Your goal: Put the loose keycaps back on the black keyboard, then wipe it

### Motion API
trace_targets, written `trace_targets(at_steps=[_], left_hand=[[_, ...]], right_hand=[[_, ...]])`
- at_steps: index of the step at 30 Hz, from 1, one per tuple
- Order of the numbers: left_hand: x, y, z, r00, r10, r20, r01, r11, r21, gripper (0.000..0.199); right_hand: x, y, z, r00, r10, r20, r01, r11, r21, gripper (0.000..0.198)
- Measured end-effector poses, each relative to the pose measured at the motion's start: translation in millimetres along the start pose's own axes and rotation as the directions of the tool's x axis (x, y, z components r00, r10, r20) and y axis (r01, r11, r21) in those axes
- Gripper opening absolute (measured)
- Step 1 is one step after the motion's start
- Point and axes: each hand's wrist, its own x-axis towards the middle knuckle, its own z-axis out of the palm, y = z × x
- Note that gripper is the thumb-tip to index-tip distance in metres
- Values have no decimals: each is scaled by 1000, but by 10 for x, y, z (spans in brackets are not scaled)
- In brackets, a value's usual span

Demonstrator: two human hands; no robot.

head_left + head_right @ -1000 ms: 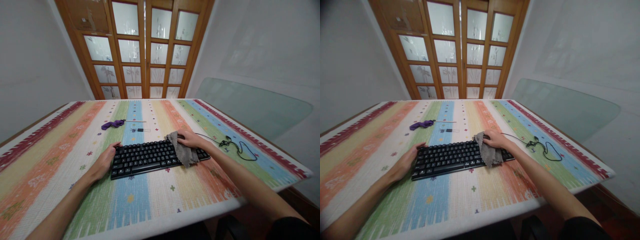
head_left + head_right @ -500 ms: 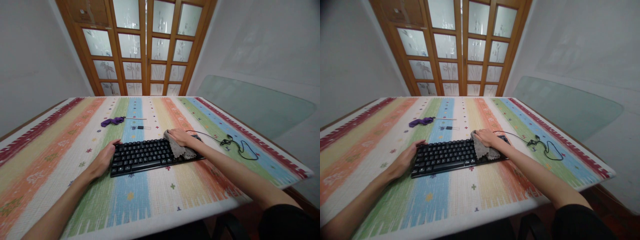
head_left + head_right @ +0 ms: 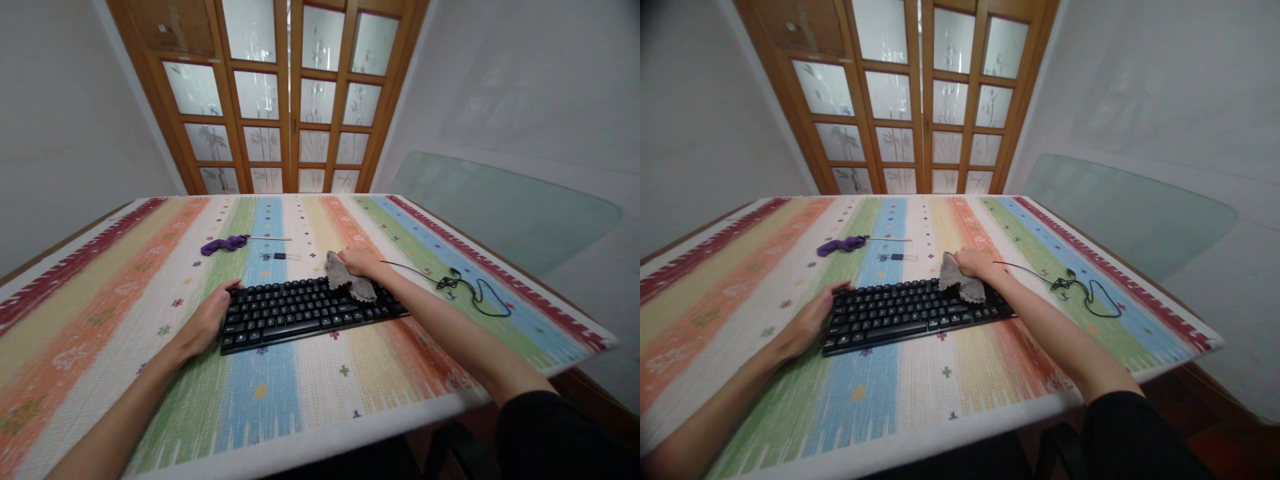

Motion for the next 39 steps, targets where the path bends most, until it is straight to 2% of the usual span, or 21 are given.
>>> trace_targets(at_steps=[3, 6, 12, 15, 18, 21, 25, 27, 30, 39], left_hand=[[2, 2, -3, 1000, 13, 1, -13, 1000, 7, 78], [1, 24, -8, 1000, 24, 3, -24, 1000, 11, 76], [-2, 21, 2, 1000, 14, -5, -14, 1000, 13, 77], [1, -13, 14, 1000, 13, -8, -13, 1000, 4, 77], [-1, -30, 15, 1000, 16, -8, -16, 1000, 5, 76], [-5, -27, 8, 1000, 11, -11, -11, 1000, 7, 79], [-4, -24, 12, 1000, 0, -7, 0, 1000, -8, 82], [0, -31, 17, 1000, -1, -3, 1, 1000, -15, 83], [3, -44, 20, 1000, 1, -1, -1, 1000, -12, 83], [-1, -22, 13, 1000, 8, 0, -8, 1000, 1, 78]], right_hand=[[24, 69, -60, 993, 105, -49, -105, 994, 16, 54], [-18, 181, -171, 983, 161, -88, -158, 987, 42, 62], [-382, 365, -498, 993, 74, -96, -63, 992, 113, 67], [-634, 332, -565, 997, 0, -83, 11, 991, 136, 59], [-864, 174, -444, 980, -59, -192, 80, 991, 103, 46], [-1072, -66, -145, 931, -47, -363, 48, 999, -7, 36], [-1369, -297, 270, 858, -132, -496, 146, 989, -10, 29], [-1514, -326, 397, 847, -153, -509, 190, 982, 21, 31], [-1660, -315, 492, 860, -165, -483, 214, 976, 47, 37], [-1727, -379, 612, 833, -189, -521, 180, 981, -68, 49]])
